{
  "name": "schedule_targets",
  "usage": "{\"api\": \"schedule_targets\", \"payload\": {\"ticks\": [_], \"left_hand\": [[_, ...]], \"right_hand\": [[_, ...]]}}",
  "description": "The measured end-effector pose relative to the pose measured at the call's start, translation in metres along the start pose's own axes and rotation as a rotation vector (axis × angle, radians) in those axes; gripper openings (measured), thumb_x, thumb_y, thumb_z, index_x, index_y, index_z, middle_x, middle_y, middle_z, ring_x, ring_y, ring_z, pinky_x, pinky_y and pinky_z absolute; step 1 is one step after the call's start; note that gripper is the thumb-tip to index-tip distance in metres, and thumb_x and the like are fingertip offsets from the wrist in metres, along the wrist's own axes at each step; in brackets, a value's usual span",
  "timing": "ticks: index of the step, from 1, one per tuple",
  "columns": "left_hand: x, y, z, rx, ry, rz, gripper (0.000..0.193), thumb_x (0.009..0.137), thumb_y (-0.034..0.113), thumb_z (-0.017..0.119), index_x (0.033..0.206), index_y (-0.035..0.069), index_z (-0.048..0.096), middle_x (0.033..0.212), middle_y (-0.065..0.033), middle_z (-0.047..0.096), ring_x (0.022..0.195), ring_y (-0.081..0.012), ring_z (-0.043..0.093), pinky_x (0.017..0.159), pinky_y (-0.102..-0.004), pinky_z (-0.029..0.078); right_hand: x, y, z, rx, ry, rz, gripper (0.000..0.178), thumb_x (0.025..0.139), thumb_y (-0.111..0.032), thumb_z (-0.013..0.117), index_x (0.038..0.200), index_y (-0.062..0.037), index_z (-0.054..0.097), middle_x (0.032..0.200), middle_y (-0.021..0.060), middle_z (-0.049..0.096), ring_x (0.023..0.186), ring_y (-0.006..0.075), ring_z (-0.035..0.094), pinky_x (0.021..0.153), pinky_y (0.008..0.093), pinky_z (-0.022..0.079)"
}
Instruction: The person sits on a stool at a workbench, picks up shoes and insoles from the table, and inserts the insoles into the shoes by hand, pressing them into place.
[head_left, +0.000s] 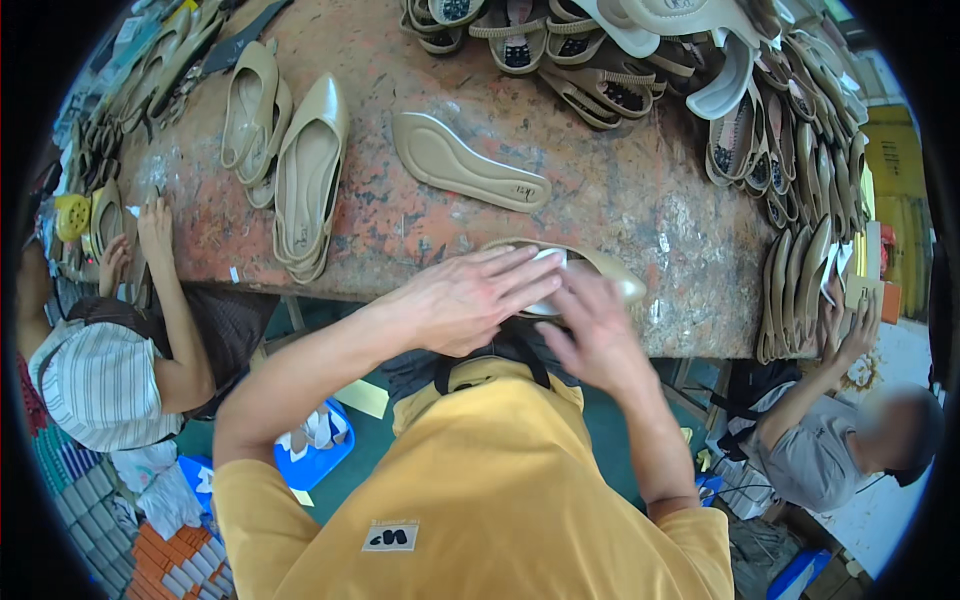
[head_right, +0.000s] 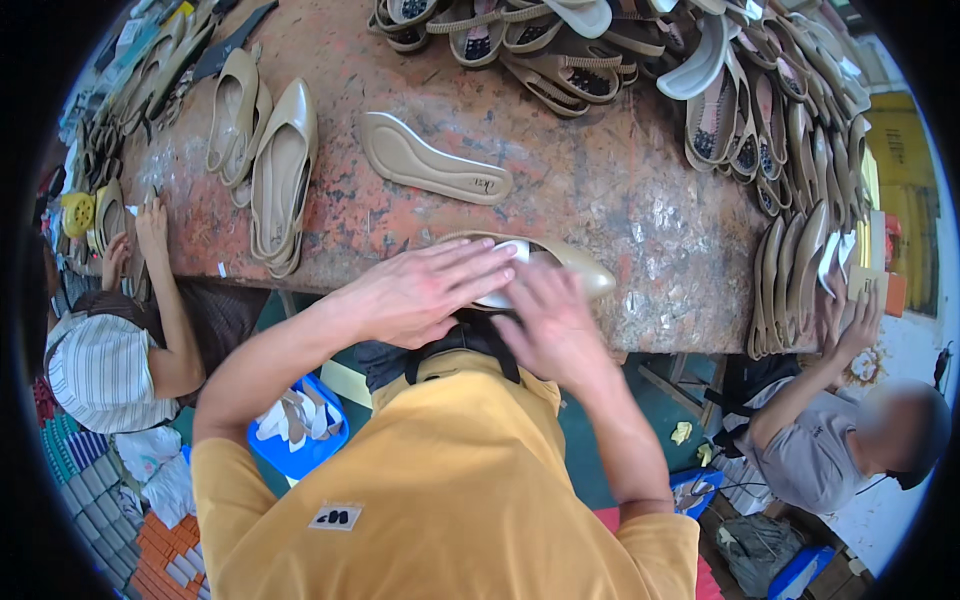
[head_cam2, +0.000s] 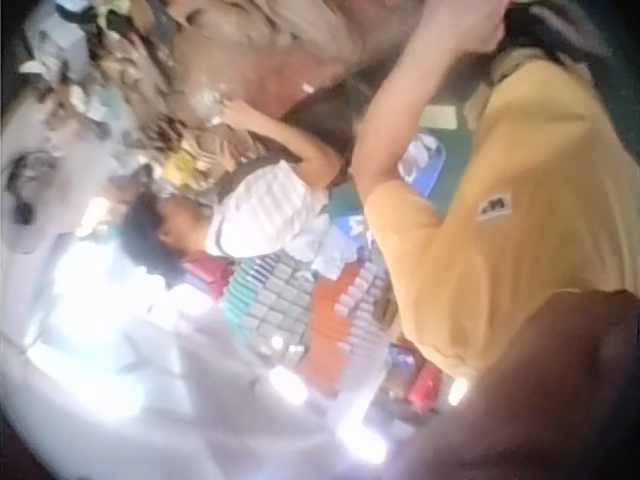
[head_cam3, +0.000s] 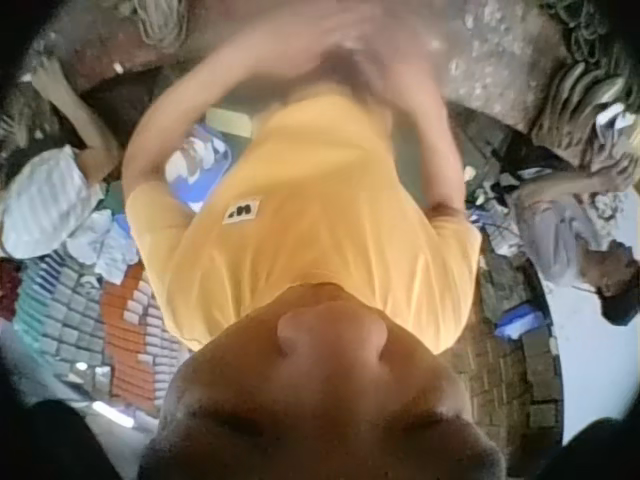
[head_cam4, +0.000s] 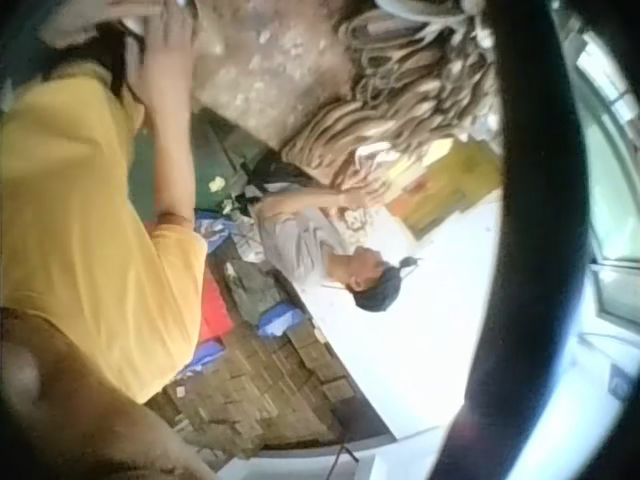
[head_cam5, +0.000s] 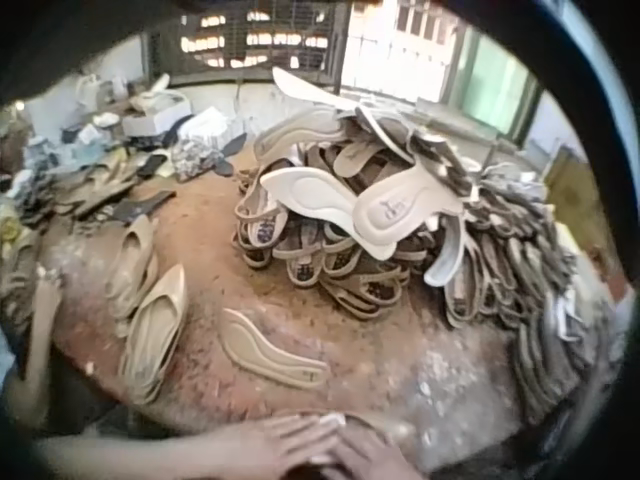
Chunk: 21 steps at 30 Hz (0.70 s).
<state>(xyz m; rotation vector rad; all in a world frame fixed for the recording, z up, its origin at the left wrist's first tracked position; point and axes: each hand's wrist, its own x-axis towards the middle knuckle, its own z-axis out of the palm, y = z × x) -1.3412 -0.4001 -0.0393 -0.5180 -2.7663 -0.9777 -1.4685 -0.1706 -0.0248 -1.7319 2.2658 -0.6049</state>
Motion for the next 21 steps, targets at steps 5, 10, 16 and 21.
{"api": "schedule_targets", "payload": {"ticks": [5, 10, 16, 21], "left_hand": [[0.063, 0.013, 0.047, 0.182, -0.437, 0.015, 0.106, 0.066, 0.021, 0.077, 0.162, 0.000, 0.040, 0.174, -0.0190, 0.033, 0.164, -0.0325, 0.026, 0.136, -0.0449, 0.018], [0.057, 0.006, 0.052, 0.063, -0.334, 0.098, 0.107, 0.064, 0.019, 0.078, 0.162, 0.000, 0.040, 0.169, -0.0174, 0.041, 0.160, -0.0327, 0.035, 0.135, -0.0452, 0.022], [0.106, 0.014, 0.069, 0.140, -0.586, -0.009, 0.099, 0.060, 0.022, 0.083, 0.150, -0.005, 0.053, 0.160, -0.0182, 0.051, 0.152, -0.0299, 0.047, 0.131, -0.0457, 0.030], [0.029, 0.015, 0.027, 0.372, -0.045, 0.213, 0.088, 0.072, 0.020, 0.083, 0.153, 0.000, 0.053, 0.136, -0.0175, 0.067, 0.145, -0.0320, 0.052, 0.126, -0.0477, 0.038]], "right_hand": [[-0.025, 0.069, -0.009, -0.013, 0.068, 0.084, 0.102, 0.070, -0.029, 0.095, 0.157, -0.0049, 0.049, 0.158, 0.0195, 0.053, 0.148, 0.0407, 0.049, 0.125, 0.0560, 0.035], [-0.026, 0.085, -0.004, 0.165, 0.089, 0.184, 0.111, 0.067, -0.026, 0.098, 0.160, -0.0029, 0.043, 0.152, 0.0185, 0.060, 0.141, 0.0427, 0.056, 0.120, 0.0530, 0.043], [-0.019, 0.084, -0.002, 0.106, 0.076, 0.159, 0.110, 0.066, -0.025, 0.097, 0.160, -0.0063, 0.044, 0.149, 0.0182, 0.063, 0.139, 0.0432, 0.058, 0.120, 0.0526, 0.045], [-0.021, 0.080, -0.010, 0.199, 0.119, 0.187, 0.098, 0.066, -0.023, 0.097, 0.153, -0.0081, 0.054, 0.150, 0.0173, 0.063, 0.141, 0.0435, 0.056, 0.120, 0.0520, 0.044]]}}
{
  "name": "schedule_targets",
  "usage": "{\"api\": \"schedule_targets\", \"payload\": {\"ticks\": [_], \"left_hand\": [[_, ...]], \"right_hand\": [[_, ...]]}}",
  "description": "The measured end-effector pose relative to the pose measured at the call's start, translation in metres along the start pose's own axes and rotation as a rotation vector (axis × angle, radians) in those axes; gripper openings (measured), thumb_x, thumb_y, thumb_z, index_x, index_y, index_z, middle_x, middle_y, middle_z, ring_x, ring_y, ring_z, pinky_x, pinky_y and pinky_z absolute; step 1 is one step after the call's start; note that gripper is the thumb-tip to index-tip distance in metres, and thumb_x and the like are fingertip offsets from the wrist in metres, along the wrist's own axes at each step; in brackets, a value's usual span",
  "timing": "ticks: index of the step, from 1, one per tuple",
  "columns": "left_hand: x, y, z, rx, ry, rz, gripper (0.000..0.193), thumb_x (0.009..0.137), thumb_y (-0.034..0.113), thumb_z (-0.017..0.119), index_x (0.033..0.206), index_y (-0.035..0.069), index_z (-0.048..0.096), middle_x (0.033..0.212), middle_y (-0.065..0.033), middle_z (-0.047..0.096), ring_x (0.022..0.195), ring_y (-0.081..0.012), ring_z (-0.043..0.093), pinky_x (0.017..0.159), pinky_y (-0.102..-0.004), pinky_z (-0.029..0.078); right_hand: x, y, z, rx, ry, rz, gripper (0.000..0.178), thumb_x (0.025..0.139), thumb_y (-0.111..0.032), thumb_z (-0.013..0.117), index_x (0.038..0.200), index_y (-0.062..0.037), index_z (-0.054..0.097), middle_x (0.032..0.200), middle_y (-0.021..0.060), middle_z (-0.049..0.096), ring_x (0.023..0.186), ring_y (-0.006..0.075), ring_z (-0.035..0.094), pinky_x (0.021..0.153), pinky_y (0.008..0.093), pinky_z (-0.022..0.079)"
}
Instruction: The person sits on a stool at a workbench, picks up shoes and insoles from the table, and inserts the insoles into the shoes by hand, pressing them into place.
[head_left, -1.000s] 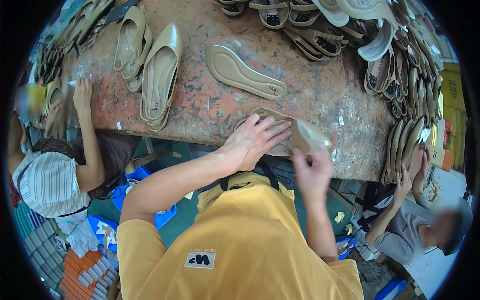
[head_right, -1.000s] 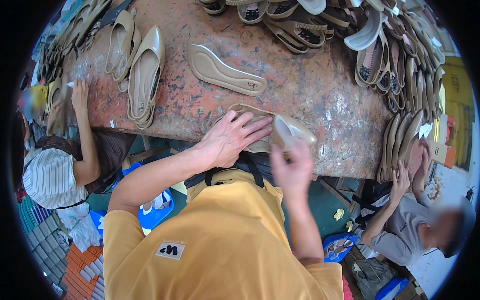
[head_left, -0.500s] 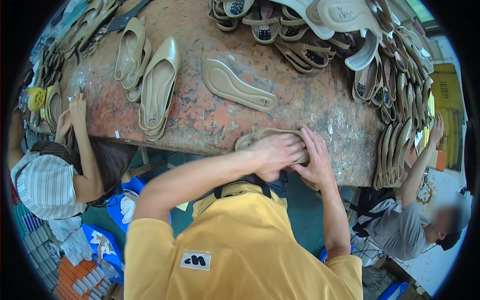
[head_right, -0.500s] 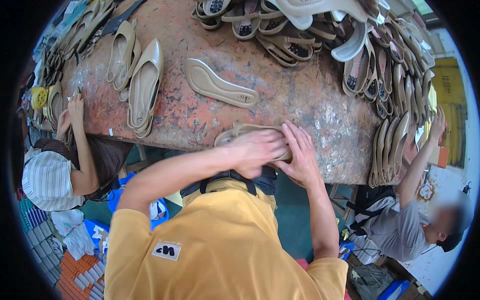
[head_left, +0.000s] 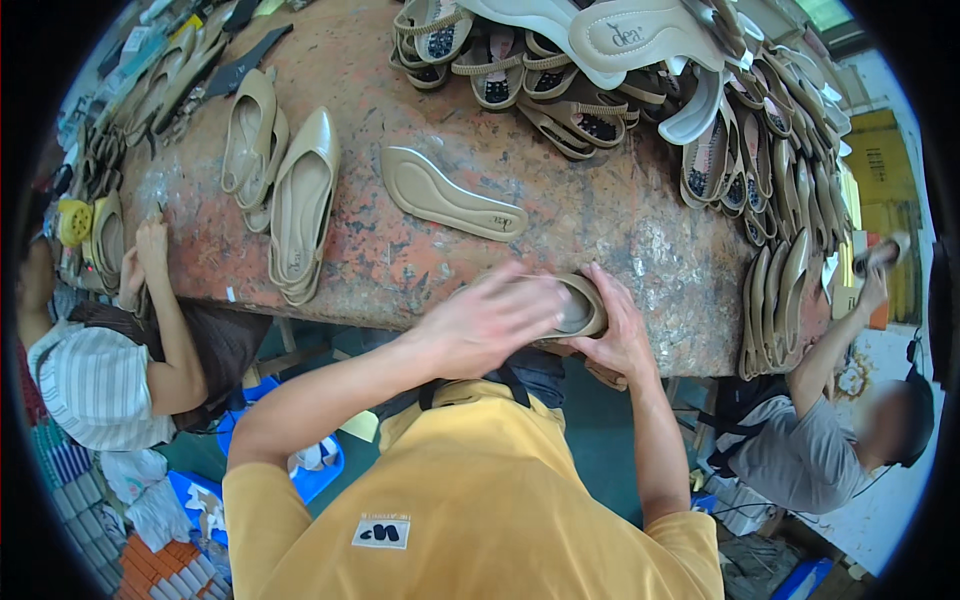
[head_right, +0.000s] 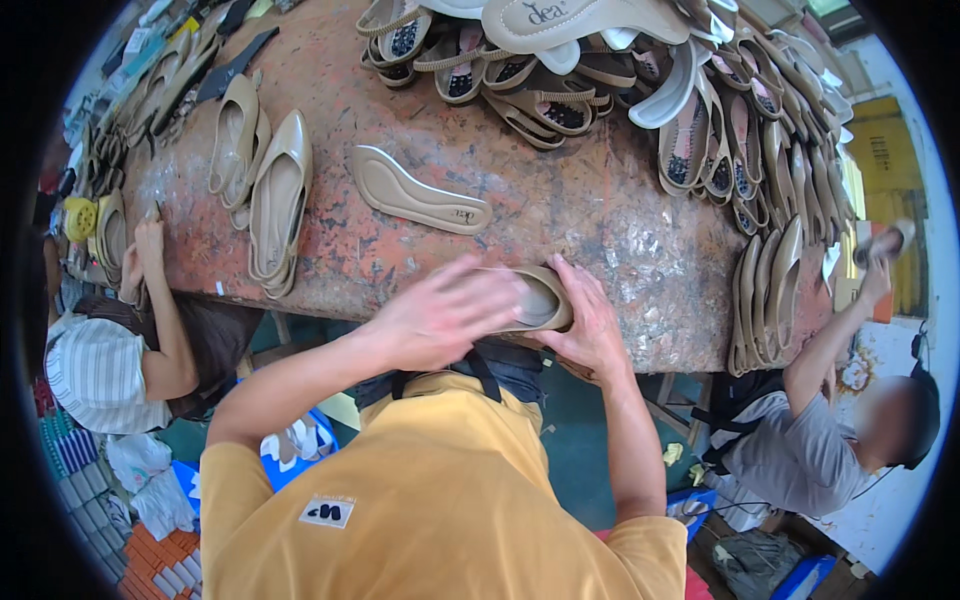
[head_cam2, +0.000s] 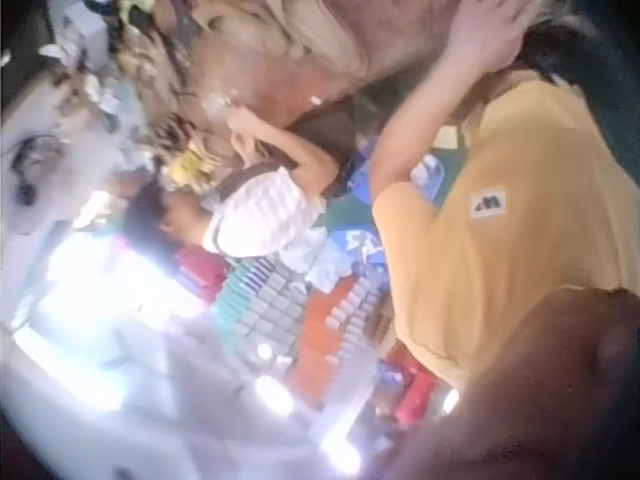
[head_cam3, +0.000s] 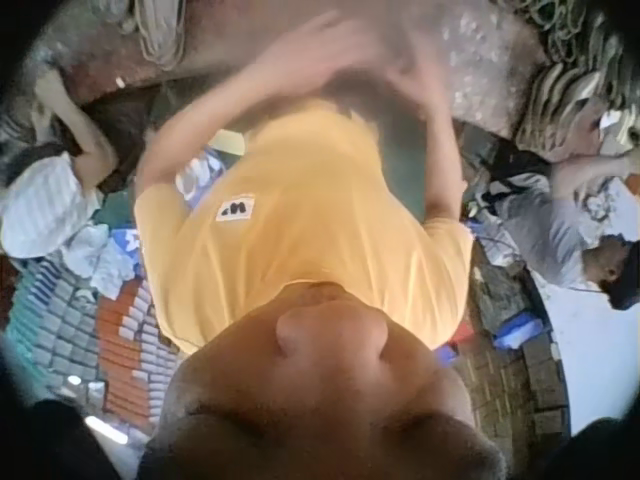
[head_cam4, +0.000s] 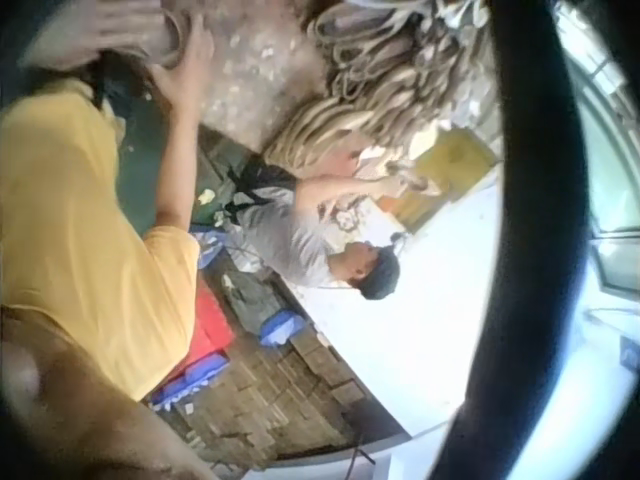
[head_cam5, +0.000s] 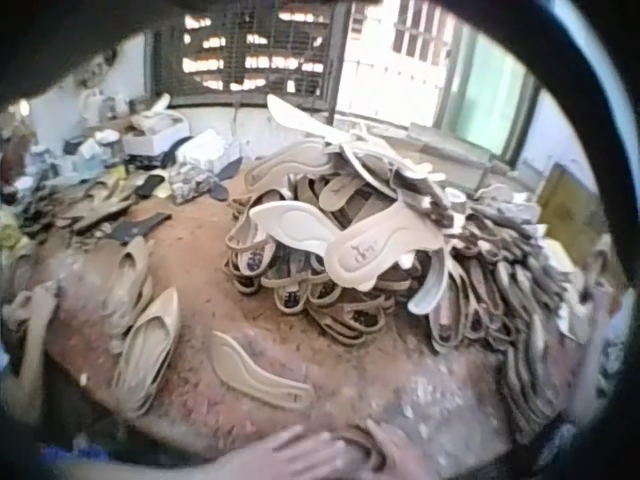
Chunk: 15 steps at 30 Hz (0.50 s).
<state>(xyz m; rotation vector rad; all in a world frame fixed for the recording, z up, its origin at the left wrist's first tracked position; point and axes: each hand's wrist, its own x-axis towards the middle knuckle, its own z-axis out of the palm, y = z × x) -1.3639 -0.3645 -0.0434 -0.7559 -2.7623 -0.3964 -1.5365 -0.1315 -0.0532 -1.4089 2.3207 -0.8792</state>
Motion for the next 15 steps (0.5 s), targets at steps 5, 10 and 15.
{"api": "schedule_targets", "payload": {"ticks": [5, 10, 15], "left_hand": [[-0.018, -0.011, -0.064, -0.697, 0.341, -0.796, 0.104, 0.077, 0.009, 0.091, 0.165, 0.011, 0.038, 0.143, -0.0192, 0.065, 0.138, -0.0325, 0.062, 0.108, -0.0438, 0.057], [0.069, -0.008, -0.082, -0.709, 0.577, -0.236, 0.067, 0.083, 0.001, 0.079, 0.147, 0.010, 0.061, 0.153, -0.0142, 0.056, 0.140, -0.0357, 0.058, 0.115, -0.0442, 0.051], [0.076, -0.001, -0.085, -0.754, 0.478, -0.047, 0.069, 0.079, -0.001, 0.080, 0.145, 0.010, 0.061, 0.147, -0.0153, 0.056, 0.136, -0.0372, 0.058, 0.114, -0.0464, 0.051]], "right_hand": [[0.004, -0.023, -0.021, -0.090, 0.002, -0.281, 0.044, 0.075, -0.021, 0.091, 0.113, -0.0079, 0.074, 0.141, 0.0135, 0.068, 0.136, 0.0370, 0.060, 0.114, 0.0513, 0.047], [0.018, -0.057, -0.058, -0.498, -0.352, -0.069, 0.042, 0.083, -0.030, 0.082, 0.118, -0.0086, 0.077, 0.137, 0.0162, 0.066, 0.129, 0.0412, 0.059, 0.113, 0.0539, 0.045], [0.015, -0.015, -0.054, -0.524, -0.583, -0.136, 0.054, 0.078, -0.036, 0.084, 0.125, -0.0104, 0.075, 0.141, 0.0184, 0.062, 0.138, 0.0402, 0.051, 0.116, 0.0509, 0.044]]}}
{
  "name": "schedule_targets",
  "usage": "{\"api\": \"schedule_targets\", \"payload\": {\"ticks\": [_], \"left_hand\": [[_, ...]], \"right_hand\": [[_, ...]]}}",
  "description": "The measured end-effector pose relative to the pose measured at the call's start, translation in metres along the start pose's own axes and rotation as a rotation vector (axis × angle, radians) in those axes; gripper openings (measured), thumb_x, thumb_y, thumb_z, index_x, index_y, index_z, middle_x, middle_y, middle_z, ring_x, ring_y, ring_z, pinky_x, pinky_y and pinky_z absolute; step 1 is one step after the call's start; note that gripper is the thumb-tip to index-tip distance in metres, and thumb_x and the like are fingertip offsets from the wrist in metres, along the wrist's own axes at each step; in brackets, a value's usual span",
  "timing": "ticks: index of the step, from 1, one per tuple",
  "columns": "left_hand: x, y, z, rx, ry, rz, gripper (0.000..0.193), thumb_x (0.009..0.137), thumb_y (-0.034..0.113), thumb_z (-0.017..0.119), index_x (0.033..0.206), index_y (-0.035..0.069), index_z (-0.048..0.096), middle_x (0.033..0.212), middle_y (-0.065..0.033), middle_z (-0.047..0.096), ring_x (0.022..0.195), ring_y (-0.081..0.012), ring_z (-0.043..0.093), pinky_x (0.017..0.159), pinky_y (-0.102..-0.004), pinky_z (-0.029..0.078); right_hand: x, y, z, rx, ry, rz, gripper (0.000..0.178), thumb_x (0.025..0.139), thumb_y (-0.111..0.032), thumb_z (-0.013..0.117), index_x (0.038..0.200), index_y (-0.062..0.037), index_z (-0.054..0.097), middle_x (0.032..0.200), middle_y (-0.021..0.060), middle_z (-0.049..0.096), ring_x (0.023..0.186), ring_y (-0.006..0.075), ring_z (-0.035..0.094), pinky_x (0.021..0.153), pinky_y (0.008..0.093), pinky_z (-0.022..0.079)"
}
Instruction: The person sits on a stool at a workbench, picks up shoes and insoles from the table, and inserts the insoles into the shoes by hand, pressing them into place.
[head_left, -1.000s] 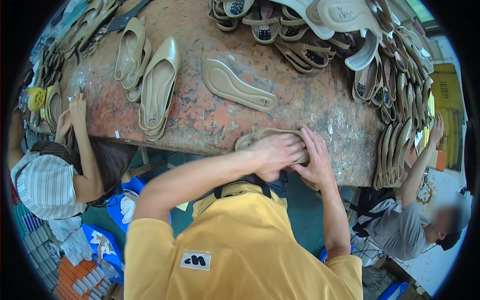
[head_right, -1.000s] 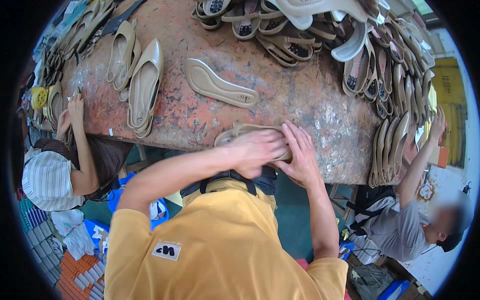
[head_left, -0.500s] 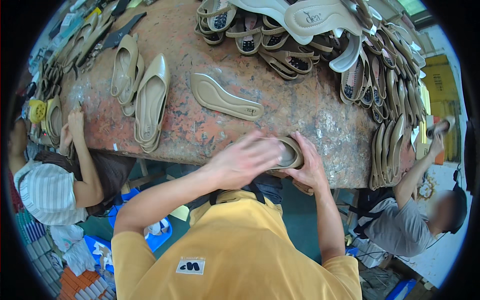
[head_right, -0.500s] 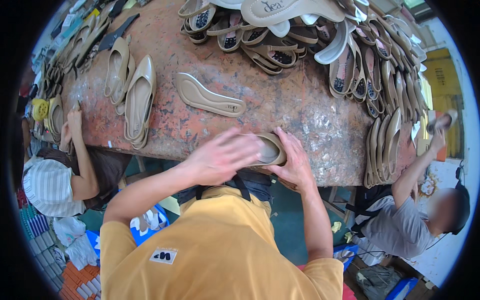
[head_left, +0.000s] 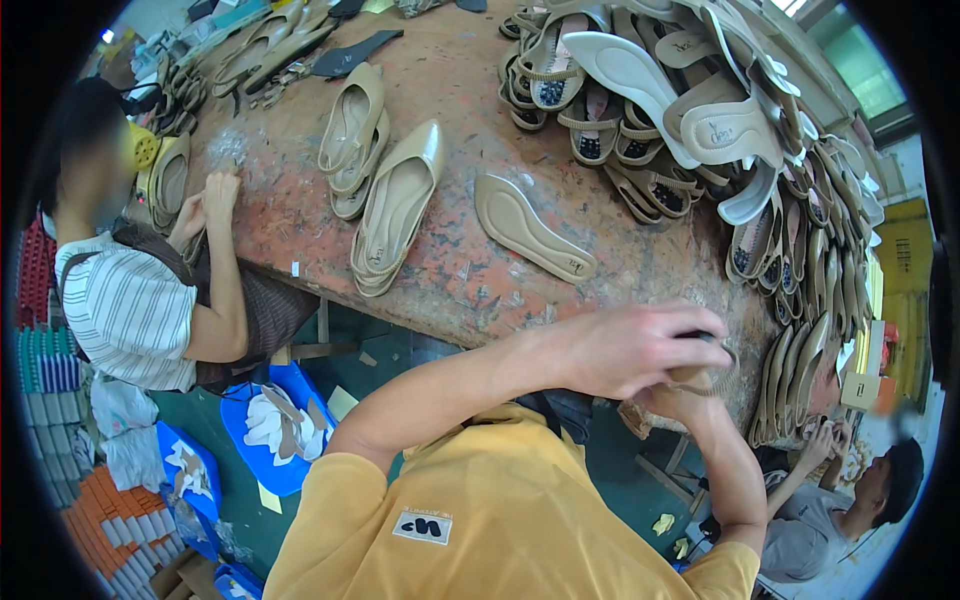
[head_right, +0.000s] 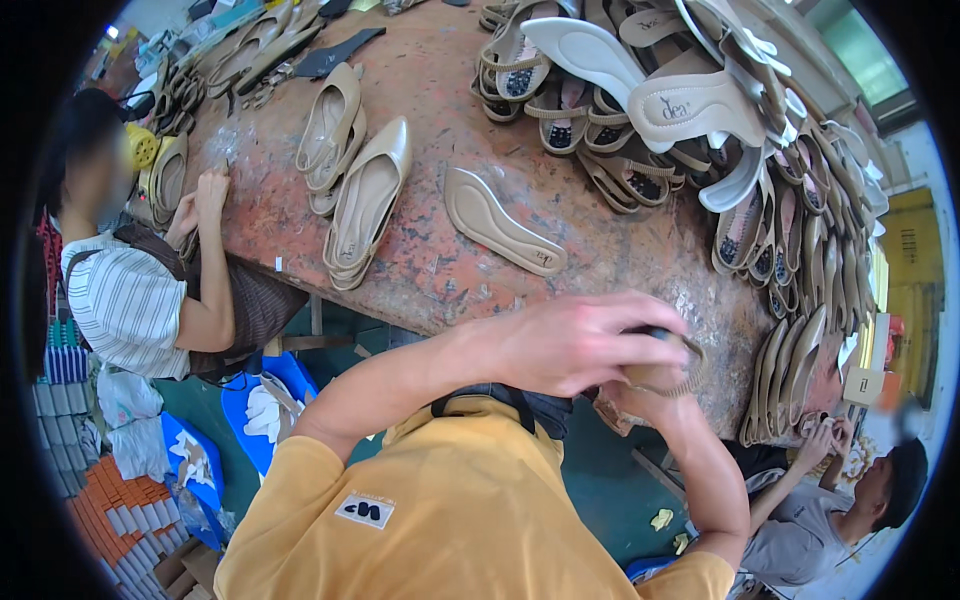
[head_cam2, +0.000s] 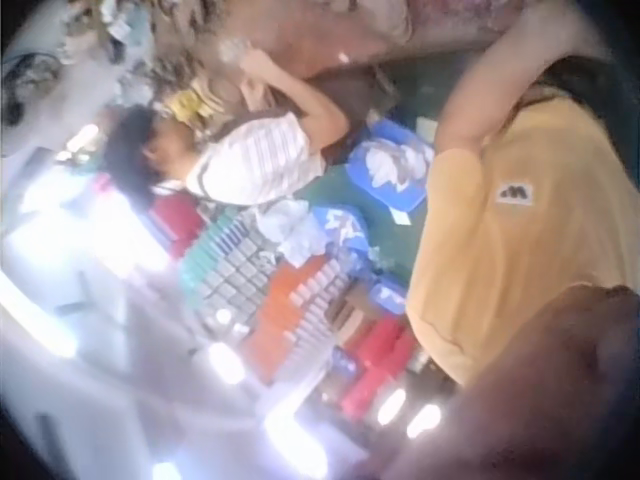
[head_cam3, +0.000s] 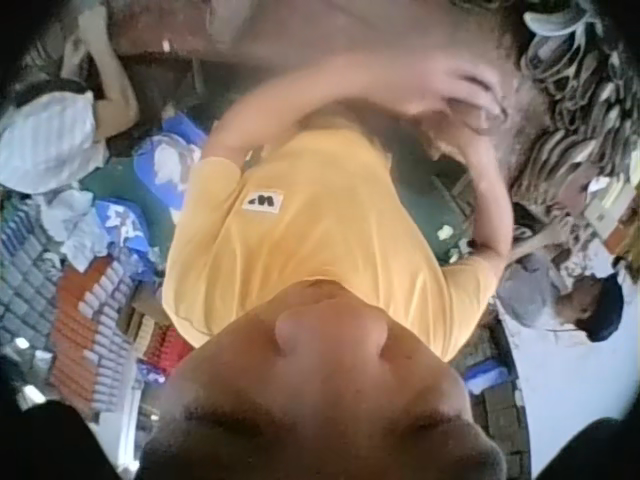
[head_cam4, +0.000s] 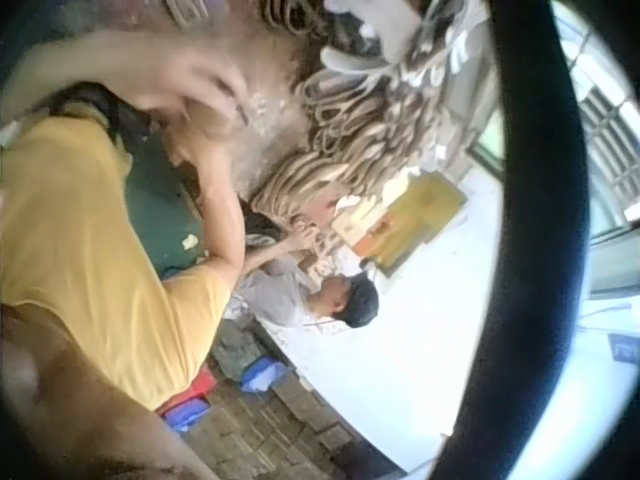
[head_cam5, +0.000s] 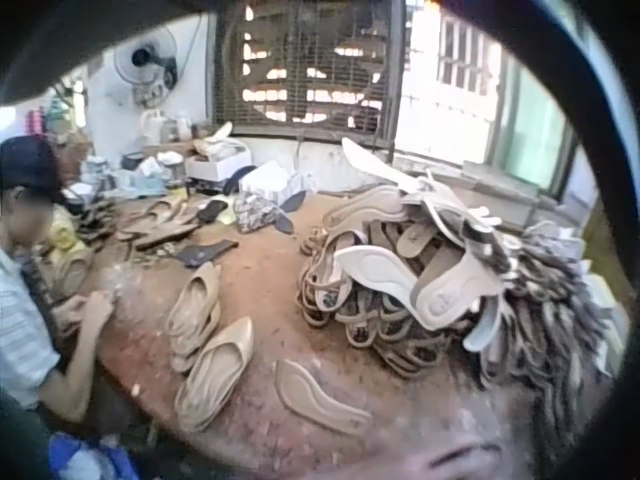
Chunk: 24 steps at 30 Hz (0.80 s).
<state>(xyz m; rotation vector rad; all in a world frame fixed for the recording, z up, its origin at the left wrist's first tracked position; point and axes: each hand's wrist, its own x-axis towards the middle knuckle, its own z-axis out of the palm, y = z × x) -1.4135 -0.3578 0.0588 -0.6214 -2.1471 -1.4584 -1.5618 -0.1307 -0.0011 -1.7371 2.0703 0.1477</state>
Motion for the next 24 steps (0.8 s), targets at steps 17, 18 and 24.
{"api": "schedule_targets", "payload": {"ticks": [17, 18, 24], "left_hand": [[-0.145, -0.028, -0.041, 0.901, -0.432, -0.687, 0.098, 0.071, 0.014, 0.091, 0.160, 0.024, 0.051, 0.154, -0.0177, 0.051, 0.138, -0.0383, 0.055, 0.115, -0.0500, 0.048], [-0.155, -0.036, -0.049, 0.644, -0.367, -0.714, 0.089, 0.072, 0.016, 0.092, 0.154, 0.021, 0.058, 0.149, -0.0170, 0.056, 0.136, -0.0362, 0.056, 0.114, -0.0489, 0.049], [-0.170, 0.019, -0.132, 0.593, 0.577, -0.586, 0.059, 0.082, 0.033, 0.092, 0.131, 0.006, 0.075, 0.120, -0.0173, 0.071, 0.111, -0.0371, 0.069, 0.099, -0.0412, 0.056]], "right_hand": [[0.158, -0.017, -0.047, 0.629, 0.334, -0.130, 0.043, 0.103, -0.010, 0.062, 0.146, -0.0058, 0.065, 0.136, 0.0127, 0.072, 0.119, 0.0309, 0.073, 0.103, 0.0430, 0.056], [0.138, -0.009, -0.054, 0.841, 0.345, -0.071, 0.049, 0.102, -0.013, 0.062, 0.151, -0.0076, 0.060, 0.141, 0.0132, 0.070, 0.120, 0.0311, 0.072, 0.103, 0.0420, 0.056], [0.036, 0.009, -0.028, 1.525, 0.639, -0.152, 0.076, 0.098, -0.023, 0.074, 0.161, 0.0000, 0.040, 0.145, 0.0199, 0.064, 0.126, 0.0303, 0.070, 0.102, 0.0404, 0.057]]}}
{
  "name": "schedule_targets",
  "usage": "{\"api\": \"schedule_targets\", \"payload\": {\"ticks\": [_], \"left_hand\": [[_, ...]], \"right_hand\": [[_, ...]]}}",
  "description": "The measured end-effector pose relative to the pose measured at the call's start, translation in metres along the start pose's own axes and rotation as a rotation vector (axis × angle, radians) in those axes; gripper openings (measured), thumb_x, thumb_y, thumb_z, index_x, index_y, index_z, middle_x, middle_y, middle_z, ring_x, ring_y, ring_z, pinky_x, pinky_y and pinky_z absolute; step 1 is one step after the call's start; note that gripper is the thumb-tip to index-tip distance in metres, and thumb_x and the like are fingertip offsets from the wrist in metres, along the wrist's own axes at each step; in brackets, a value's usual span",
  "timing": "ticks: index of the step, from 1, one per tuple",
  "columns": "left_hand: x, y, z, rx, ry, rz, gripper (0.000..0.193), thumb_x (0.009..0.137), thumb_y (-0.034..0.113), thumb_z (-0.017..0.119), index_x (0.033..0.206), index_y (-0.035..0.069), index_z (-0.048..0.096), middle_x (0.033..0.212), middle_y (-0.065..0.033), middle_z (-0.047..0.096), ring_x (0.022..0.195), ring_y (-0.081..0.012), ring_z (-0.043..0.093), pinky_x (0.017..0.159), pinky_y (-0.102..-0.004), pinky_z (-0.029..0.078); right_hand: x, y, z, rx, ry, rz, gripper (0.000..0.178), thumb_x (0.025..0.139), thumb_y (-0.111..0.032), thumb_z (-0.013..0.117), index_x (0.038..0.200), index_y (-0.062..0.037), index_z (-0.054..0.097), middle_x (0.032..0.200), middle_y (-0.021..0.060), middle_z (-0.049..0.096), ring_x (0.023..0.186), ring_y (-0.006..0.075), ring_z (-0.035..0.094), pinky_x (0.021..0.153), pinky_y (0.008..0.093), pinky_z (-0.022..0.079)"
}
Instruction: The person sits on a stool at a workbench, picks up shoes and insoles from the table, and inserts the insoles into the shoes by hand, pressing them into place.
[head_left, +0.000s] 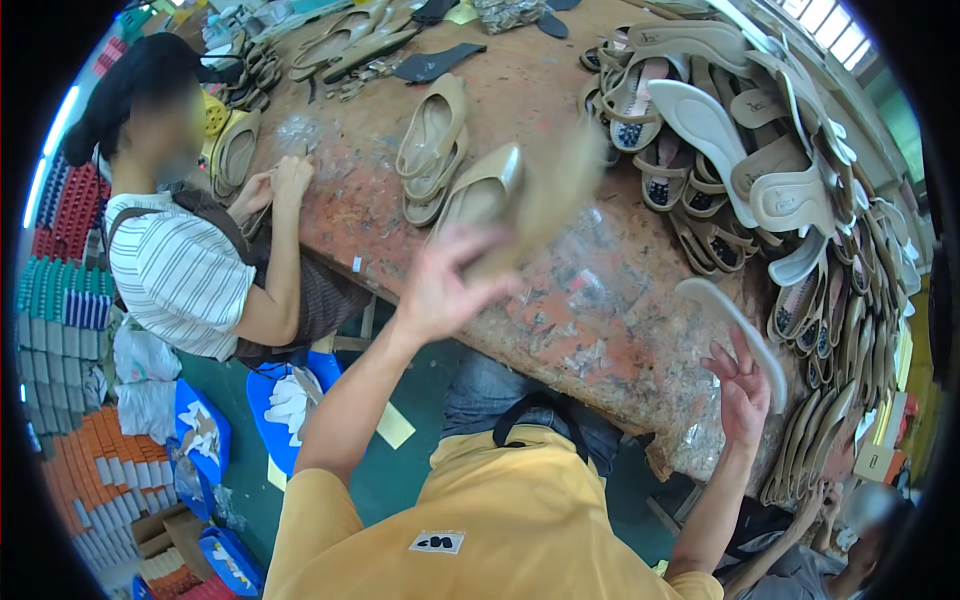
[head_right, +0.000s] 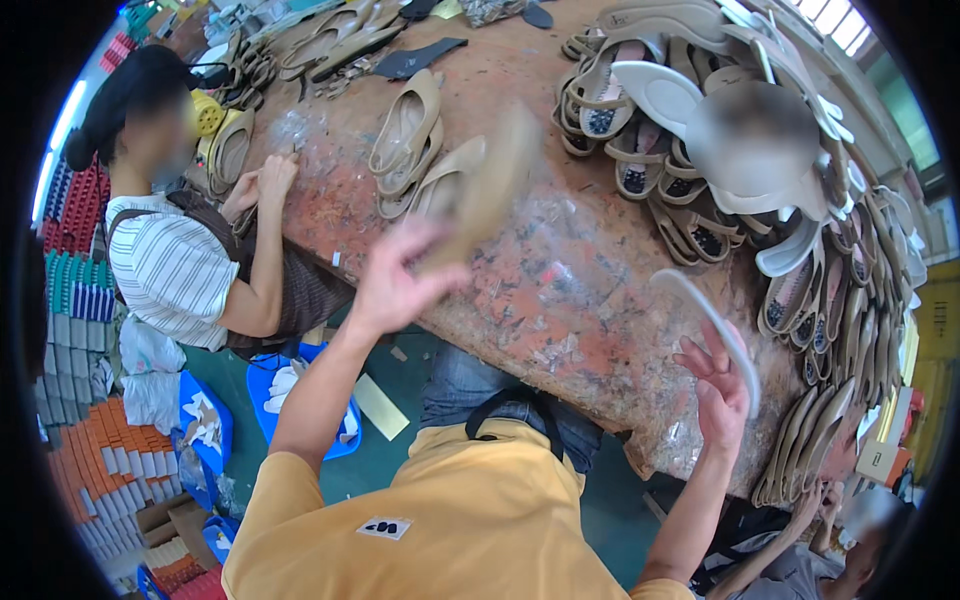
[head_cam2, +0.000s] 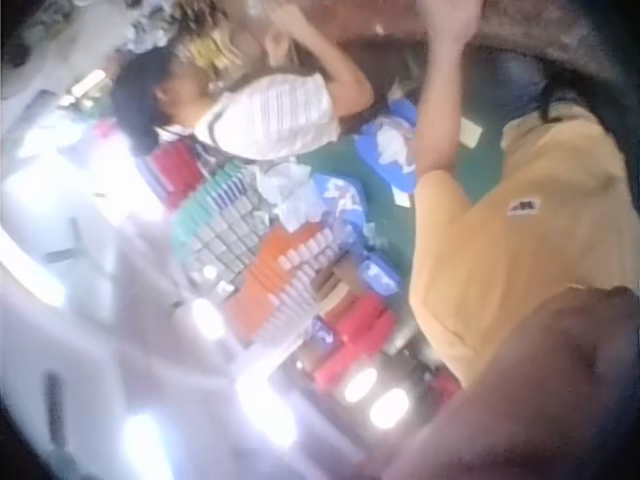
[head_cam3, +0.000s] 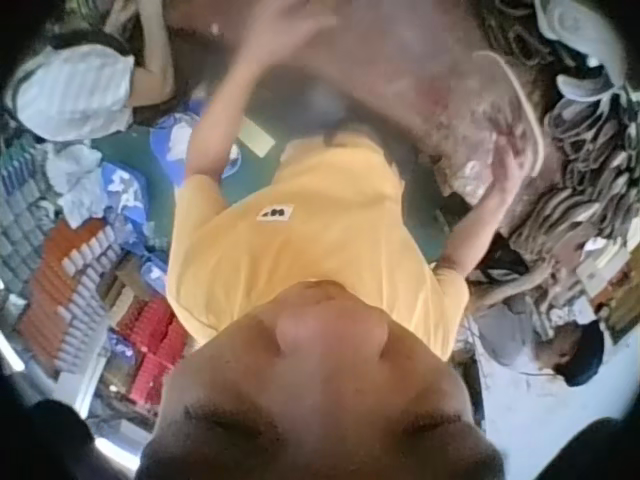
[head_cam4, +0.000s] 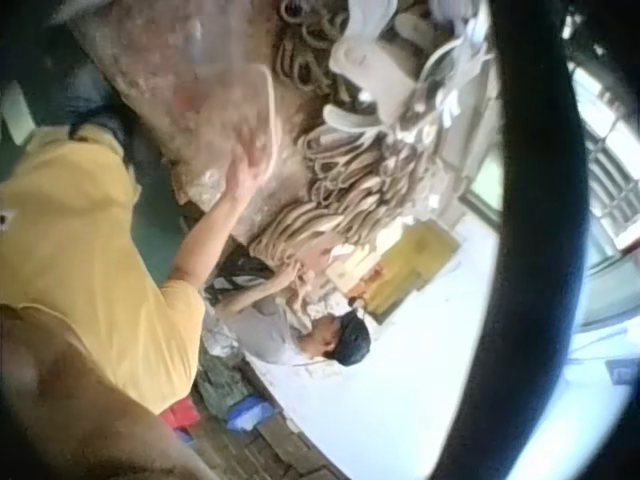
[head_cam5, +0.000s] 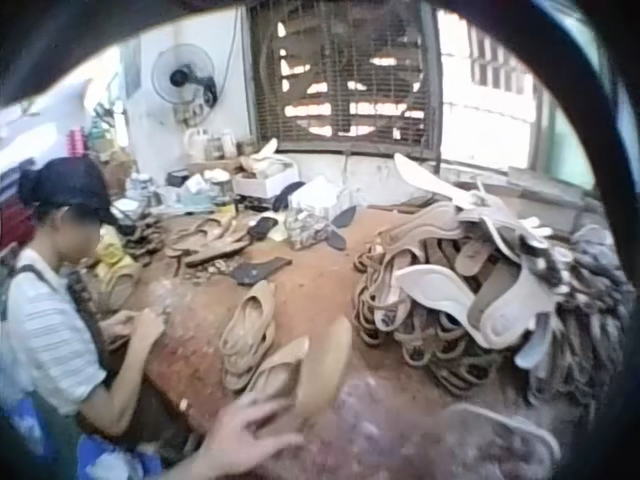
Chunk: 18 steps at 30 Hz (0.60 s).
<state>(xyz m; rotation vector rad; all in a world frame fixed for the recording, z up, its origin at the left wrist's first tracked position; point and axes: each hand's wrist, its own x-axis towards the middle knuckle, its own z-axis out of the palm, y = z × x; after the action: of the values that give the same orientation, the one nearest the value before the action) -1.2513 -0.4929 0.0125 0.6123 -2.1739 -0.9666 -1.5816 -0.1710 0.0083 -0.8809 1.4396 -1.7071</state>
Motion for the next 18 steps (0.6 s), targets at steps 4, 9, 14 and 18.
{"api": "schedule_targets", "payload": {"ticks": [4, 9, 14, 18], "left_hand": [[0.031, -0.005, 0.009, 0.349, 0.368, -0.253, 0.058, 0.083, 0.045, 0.089, 0.131, 0.014, 0.076, 0.123, -0.0164, 0.068, 0.108, -0.0393, 0.070, 0.095, -0.0481, 0.057], [0.004, -0.036, 0.013, 0.876, 0.144, -0.388, 0.049, 0.086, 0.051, 0.083, 0.122, 0.018, 0.081, 0.122, -0.0161, 0.065, 0.108, -0.0381, 0.067, 0.090, -0.0532, 0.054], [0.070, 0.007, 0.055, 0.807, 0.406, 0.099, 0.055, 0.086, 0.040, 0.087, 0.128, 0.006, 0.074, 0.135, -0.0191, 0.064, 0.124, -0.0418, 0.062, 0.103, -0.0496, 0.050], [0.178, 0.004, 0.165, -0.063, 0.248, -0.211, 0.076, 0.081, 0.031, 0.089, 0.141, -0.002, 0.056, 0.137, -0.0233, 0.061, 0.128, -0.0483, 0.058, 0.112, -0.0502, 0.046]], "right_hand": [[-0.005, 0.029, -0.029, -0.046, 0.043, 0.010, 0.048, 0.096, -0.011, 0.076, 0.140, -0.0014, 0.060, 0.133, 0.0118, 0.067, 0.109, 0.0250, 0.071, 0.093, 0.0394, 0.055], [-0.001, -0.013, 0.016, -0.256, 0.402, -0.221, 0.015, 0.094, -0.001, 0.070, 0.109, -0.0005, 0.073, 0.108, 0.0113, 0.069, 0.100, 0.0173, 0.064, 0.088, 0.0303, 0.049], [-0.045, -0.006, -0.051, -0.643, 0.290, 0.308, 0.020, 0.084, -0.004, 0.076, 0.094, -0.0042, 0.059, 0.084, 0.0035, 0.062, 0.072, 0.0149, 0.060, 0.070, 0.0315, 0.048], [-0.040, 0.026, -0.015, -1.237, 0.162, 0.233, 0.034, 0.081, -0.008, 0.081, 0.101, -0.0067, 0.053, 0.085, 0.0117, 0.055, 0.079, 0.0305, 0.060, 0.074, 0.0421, 0.051]]}}
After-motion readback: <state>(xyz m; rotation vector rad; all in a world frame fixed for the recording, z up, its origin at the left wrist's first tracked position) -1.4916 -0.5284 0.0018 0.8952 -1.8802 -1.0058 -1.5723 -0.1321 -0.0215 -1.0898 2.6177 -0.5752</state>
